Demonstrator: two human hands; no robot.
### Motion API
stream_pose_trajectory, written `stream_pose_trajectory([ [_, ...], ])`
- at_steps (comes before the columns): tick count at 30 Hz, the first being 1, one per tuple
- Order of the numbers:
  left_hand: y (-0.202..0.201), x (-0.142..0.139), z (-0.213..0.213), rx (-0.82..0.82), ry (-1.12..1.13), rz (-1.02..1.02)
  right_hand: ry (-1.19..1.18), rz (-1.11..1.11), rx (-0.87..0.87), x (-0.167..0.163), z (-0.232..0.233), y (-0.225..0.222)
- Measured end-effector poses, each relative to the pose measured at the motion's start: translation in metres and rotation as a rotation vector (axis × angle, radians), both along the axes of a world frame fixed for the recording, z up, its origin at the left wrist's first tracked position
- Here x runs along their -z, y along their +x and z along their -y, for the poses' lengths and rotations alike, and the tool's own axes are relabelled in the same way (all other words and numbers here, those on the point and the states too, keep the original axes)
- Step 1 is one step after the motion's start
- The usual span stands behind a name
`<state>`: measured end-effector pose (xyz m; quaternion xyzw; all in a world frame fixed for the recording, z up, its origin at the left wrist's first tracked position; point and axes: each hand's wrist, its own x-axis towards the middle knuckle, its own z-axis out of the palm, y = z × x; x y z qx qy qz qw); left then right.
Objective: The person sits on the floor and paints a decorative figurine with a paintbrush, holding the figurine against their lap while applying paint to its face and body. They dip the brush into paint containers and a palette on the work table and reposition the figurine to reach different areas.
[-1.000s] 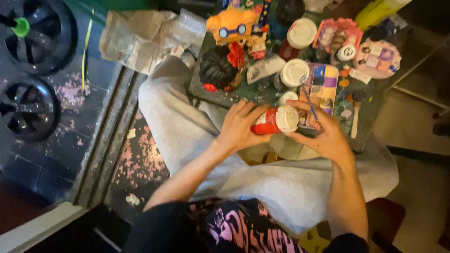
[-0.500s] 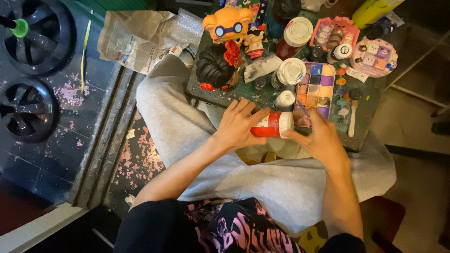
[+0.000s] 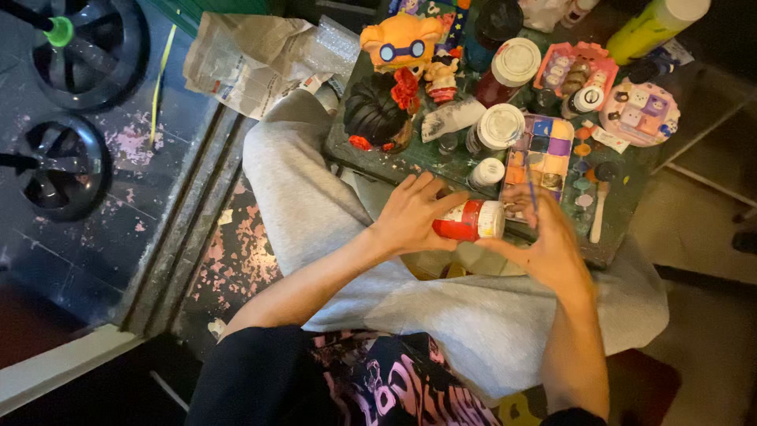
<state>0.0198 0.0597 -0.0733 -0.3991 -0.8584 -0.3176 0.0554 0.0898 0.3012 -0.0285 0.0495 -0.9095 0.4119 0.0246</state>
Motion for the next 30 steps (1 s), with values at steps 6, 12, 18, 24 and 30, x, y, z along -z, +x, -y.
stream_pose_trajectory([
  [6, 0.003, 0.002, 0.005, -0.002, -0.032, 0.033, -0.121, 0.364, 0.264, 0.015, 0.006, -0.001],
  [12, -0.005, 0.007, 0.01, 0.0, -0.036, 0.019, -0.139, -0.016, -0.023, 0.013, 0.006, -0.002],
  [18, -0.001, 0.014, 0.016, -0.015, -0.096, 0.064, -0.021, 0.246, 0.181, 0.017, 0.024, -0.005],
  [24, -0.012, 0.015, 0.027, 0.021, -0.049, 0.018, -0.157, 0.113, -0.038, 0.011, 0.024, -0.003],
  [30, -0.01, 0.013, 0.031, -0.001, -0.143, 0.006, -0.124, 0.094, 0.035, 0.025, 0.046, -0.003],
])
